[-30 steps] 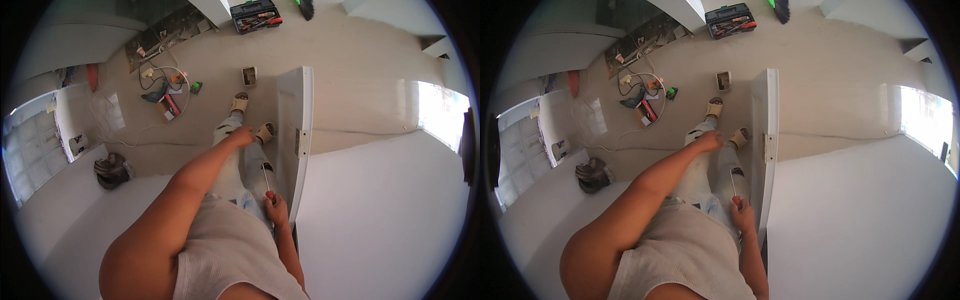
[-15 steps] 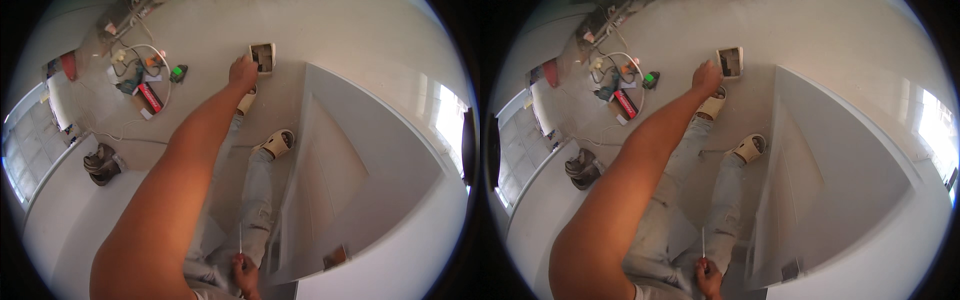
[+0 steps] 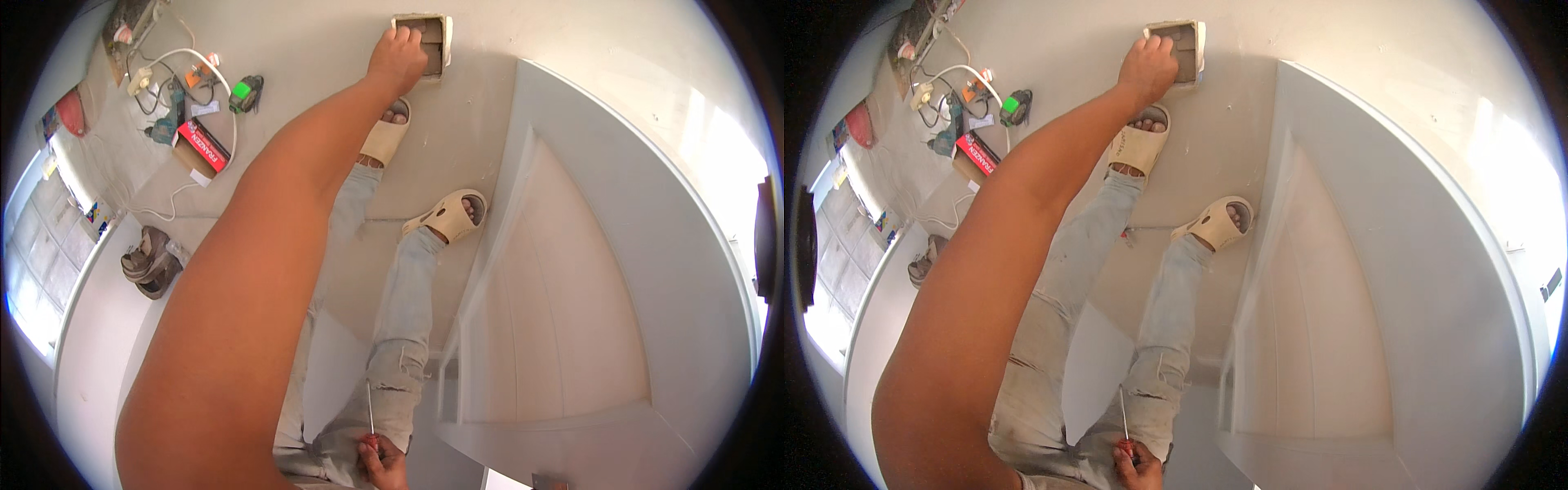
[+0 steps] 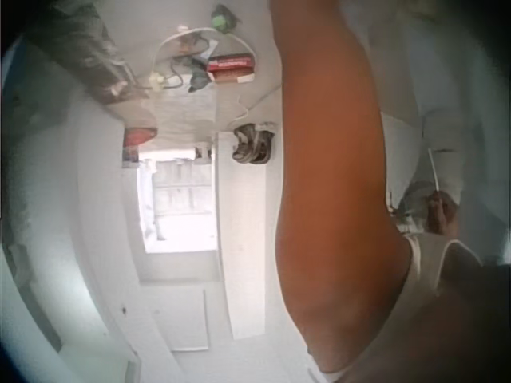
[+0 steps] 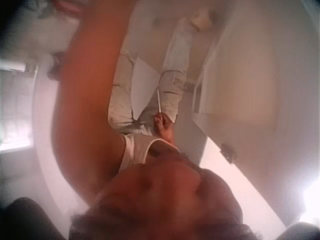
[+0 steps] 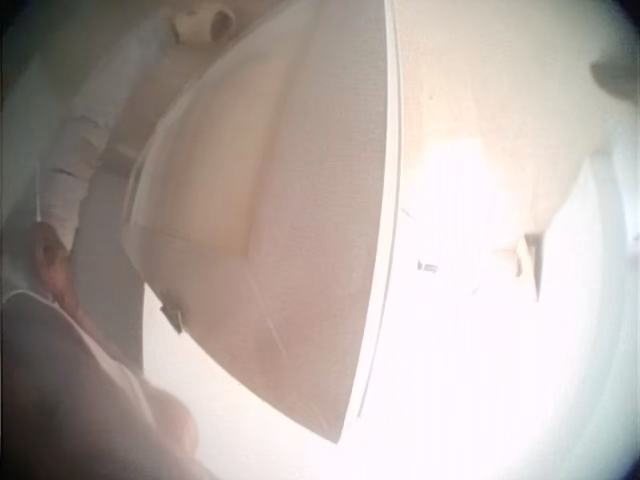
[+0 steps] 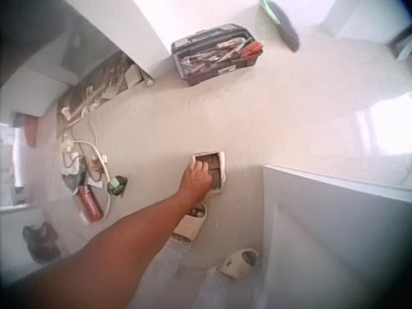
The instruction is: The person uses a screwdriver to attach a metal hinge to a white door panel. They repeatedly insert and tighten screws into the hinge and door, occasionally retrieving additional screws from a small container on the floor. The task continues with the person adjusting the hinge position and securing it to the door.
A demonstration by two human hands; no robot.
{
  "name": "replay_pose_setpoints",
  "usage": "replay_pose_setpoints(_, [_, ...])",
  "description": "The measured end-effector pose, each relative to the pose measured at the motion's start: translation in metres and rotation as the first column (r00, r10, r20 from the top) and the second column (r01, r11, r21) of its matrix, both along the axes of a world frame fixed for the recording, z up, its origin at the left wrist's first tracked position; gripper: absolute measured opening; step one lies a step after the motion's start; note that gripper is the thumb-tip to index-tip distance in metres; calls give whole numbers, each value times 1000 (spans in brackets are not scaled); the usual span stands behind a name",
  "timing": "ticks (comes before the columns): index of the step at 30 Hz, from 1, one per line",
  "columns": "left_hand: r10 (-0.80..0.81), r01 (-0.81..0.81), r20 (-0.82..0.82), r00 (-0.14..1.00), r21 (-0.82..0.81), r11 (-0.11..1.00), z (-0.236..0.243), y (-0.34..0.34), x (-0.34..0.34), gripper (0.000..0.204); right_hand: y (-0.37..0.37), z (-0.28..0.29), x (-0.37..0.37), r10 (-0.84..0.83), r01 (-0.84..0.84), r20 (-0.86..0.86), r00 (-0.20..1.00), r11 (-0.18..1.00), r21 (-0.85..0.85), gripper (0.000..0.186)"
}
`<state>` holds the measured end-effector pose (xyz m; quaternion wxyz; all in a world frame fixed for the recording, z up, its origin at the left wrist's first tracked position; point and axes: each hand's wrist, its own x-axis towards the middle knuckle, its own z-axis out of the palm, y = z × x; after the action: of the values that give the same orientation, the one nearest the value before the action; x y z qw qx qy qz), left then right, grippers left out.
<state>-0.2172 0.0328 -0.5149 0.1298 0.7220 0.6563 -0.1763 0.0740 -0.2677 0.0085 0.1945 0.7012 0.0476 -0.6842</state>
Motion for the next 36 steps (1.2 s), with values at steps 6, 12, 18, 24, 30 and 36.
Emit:
replay_pose_setpoints(6, [-17,17,-6,1000,-9,1000,-9,-10,-4,12,-2,0,4,-62,63,12,998,997,-34,30])
replay_pose_setpoints(12, [-2,2,150,989,2,1000,-10,-4,-13,10,3,0,6,-87,90,31,996,989,-115,28])
replay_pose_setpoints(18, [375,-348,310,873,-143,927,7,-1,-15,8,14,-5,2,-74,74,-6,997,997,19,30])
replay_pose_setpoints(24, [789,-622,591,171,-556,551,59,-5,-24,8,14,-6,9,0,0,-46,999,1000,-16,27])
replay_pose_setpoints(30, [763,-42,349,-544,-920,390,167,-17,-13,6,41,-4,1,-105,106,21,994,988,-111,38])
replay_pose_setpoints(36, [844,346,330,-422,-802,486,368,-12,37,7,47,14,-5,-22,8,52,998,965,262,38])
